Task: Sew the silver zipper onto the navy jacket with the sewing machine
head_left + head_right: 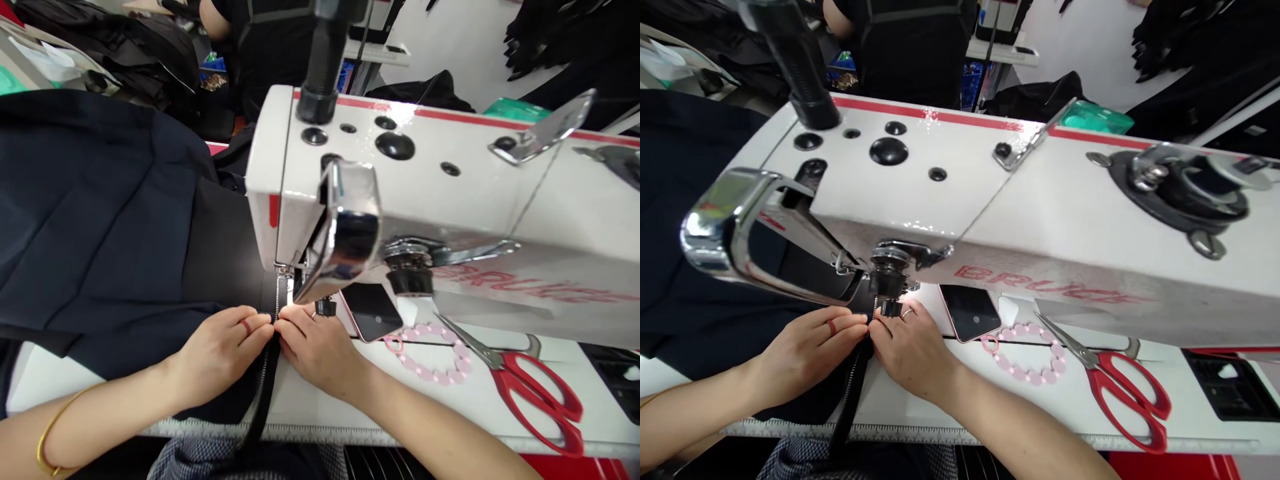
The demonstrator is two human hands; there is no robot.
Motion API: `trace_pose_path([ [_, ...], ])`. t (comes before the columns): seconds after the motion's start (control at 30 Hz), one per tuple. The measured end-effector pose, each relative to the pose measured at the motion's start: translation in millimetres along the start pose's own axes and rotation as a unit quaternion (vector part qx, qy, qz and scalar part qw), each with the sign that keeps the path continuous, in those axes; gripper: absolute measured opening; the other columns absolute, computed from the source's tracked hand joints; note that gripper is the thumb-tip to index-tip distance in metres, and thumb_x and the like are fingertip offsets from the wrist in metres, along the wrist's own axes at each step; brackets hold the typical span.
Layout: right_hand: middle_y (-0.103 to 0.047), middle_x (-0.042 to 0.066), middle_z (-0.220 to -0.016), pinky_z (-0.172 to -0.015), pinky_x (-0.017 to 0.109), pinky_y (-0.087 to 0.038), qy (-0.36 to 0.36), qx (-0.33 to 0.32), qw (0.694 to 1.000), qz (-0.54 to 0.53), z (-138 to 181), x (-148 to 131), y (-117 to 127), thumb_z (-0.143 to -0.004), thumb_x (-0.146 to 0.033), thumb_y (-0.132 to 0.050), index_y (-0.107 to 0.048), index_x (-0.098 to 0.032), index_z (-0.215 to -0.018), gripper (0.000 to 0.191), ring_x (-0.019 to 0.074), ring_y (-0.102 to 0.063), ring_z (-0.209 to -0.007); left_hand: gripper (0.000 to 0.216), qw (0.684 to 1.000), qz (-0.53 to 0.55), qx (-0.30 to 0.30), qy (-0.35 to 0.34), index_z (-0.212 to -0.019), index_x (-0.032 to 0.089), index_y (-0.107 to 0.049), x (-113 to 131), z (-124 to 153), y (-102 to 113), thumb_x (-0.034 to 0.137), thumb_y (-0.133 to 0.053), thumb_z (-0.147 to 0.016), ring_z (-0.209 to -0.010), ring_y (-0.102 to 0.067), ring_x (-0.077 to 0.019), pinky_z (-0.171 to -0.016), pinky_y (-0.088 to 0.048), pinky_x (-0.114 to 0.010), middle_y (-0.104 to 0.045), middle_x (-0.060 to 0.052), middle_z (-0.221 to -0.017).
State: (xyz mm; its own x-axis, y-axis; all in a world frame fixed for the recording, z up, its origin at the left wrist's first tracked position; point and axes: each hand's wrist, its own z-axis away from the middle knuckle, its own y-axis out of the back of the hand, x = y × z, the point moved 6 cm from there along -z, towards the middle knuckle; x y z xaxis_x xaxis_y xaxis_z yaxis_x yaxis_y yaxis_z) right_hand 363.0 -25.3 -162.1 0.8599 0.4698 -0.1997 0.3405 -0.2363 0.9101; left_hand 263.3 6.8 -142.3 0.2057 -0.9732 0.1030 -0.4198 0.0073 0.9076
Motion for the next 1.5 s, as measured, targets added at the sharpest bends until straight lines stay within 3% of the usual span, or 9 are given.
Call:
trace_pose_path([
  [0.2, -0.062, 0.003, -0.092, -0.065, 0.030, -0.035, 0.047, 0.006, 0.999, -0.006, 4.7, -3.3, 0.8, -0.085, -0.011, -0.043, -0.058, -0.015, -0.089, 0.016, 0.0151, -0.051, -0.079, 0.021, 0.999, -0.051, 0.013, -0.003, -0.089, 0.012, -0.062, -2.9, 0.7, -2.1, 0.013, -0.041, -0.088, -0.081, -0.060, -0.0139, -0.070, -0.050, -0.028, -0.067, -0.006, -0.088],
  [0.4, -0.062, 0.003, -0.081, -0.058, 0.030, -0.032, 0.064, 0.028, 0.998, -0.003, 3.6, -5.7, 1.4, -0.085, -0.011, -0.044, -0.059, -0.014, -0.081, 0.016, 0.0143, -0.051, -0.071, 0.022, 0.998, -0.053, -0.008, 0.036, -0.089, 0.016, -0.064, -8.3, 0.8, -4.8, 0.019, -0.043, -0.087, -0.076, -0.058, -0.0141, -0.067, -0.047, -0.030, -0.065, -0.004, -0.091],
  [0.77, -0.063, 0.001, -0.079, -0.062, 0.028, -0.034, -0.034, -0.013, 0.999, -0.024, -11.7, 10.1, 0.1, -0.087, -0.019, -0.046, -0.061, -0.019, -0.084, 0.015, 0.0146, -0.052, -0.076, 0.017, 0.994, -0.097, -0.043, 0.030, -0.091, 0.016, -0.063, -23.2, -7.6, -11.2, 0.020, -0.047, -0.084, -0.078, -0.055, -0.0181, -0.069, -0.043, -0.036, -0.064, -0.005, -0.094],
  [1.0, -0.058, 0.001, -0.075, -0.061, 0.029, -0.031, -0.046, -0.035, 0.998, 0.024, -13.4, 18.7, -4.3, -0.085, -0.022, -0.049, -0.058, -0.021, -0.075, 0.014, 0.0155, -0.049, -0.072, 0.023, 0.995, -0.099, 0.001, -0.007, -0.079, 0.017, -0.063, -26.0, -16.2, -12.6, 0.018, -0.041, -0.087, -0.079, -0.057, -0.0148, -0.072, -0.045, -0.031, -0.065, -0.003, -0.090],
  [1.13, -0.056, 0.001, -0.073, -0.064, 0.031, -0.030, 0.009, -0.003, 0.998, 0.067, -8.9, 9.9, -0.9, -0.086, -0.018, -0.045, -0.057, -0.019, -0.081, 0.014, 0.0164, -0.047, -0.071, 0.031, 0.996, -0.080, -0.016, -0.023, -0.081, 0.017, -0.062, -20.9, -18.1, -11.2, 0.016, -0.033, -0.090, -0.081, -0.058, -0.0126, -0.077, -0.045, -0.025, -0.066, -0.002, -0.089],
  [1.3, -0.059, 0.000, -0.076, -0.063, 0.031, -0.031, 0.097, 0.035, 0.995, 0.019, -5.9, -3.8, 4.3, -0.088, -0.013, -0.039, -0.058, -0.017, -0.089, 0.020, 0.0136, -0.047, -0.067, 0.045, 0.998, -0.051, -0.036, -0.011, -0.085, 0.014, -0.063, -18.8, -24.6, -5.1, 0.019, -0.019, -0.094, -0.074, -0.058, -0.0132, -0.073, -0.044, -0.024, -0.065, -0.004, -0.082],
  [1.4, -0.060, 0.000, -0.073, -0.066, 0.030, -0.032, 0.047, 0.081, 0.996, 0.004, -6.4, 4.2, 9.4, -0.086, -0.012, -0.039, -0.059, -0.017, -0.083, 0.020, 0.0139, -0.048, -0.068, 0.047, 0.998, -0.042, -0.042, -0.012, -0.081, 0.013, -0.063, -17.7, -25.9, -3.7, 0.017, -0.018, -0.094, -0.072, -0.057, -0.0125, -0.071, -0.044, -0.022, -0.064, -0.004, -0.078],
  [1.5, -0.060, 0.002, -0.077, -0.068, 0.032, -0.032, -0.037, 0.041, 0.998, 0.028, -8.5, 17.8, 5.7, -0.083, -0.016, -0.044, -0.059, -0.018, -0.079, 0.016, 0.0168, -0.049, -0.073, 0.047, 0.997, -0.048, -0.053, -0.001, -0.080, 0.014, -0.063, -19.2, -24.9, -5.0, 0.016, -0.018, -0.094, -0.069, -0.056, -0.0109, -0.071, -0.043, -0.021, -0.064, -0.001, -0.077],
])
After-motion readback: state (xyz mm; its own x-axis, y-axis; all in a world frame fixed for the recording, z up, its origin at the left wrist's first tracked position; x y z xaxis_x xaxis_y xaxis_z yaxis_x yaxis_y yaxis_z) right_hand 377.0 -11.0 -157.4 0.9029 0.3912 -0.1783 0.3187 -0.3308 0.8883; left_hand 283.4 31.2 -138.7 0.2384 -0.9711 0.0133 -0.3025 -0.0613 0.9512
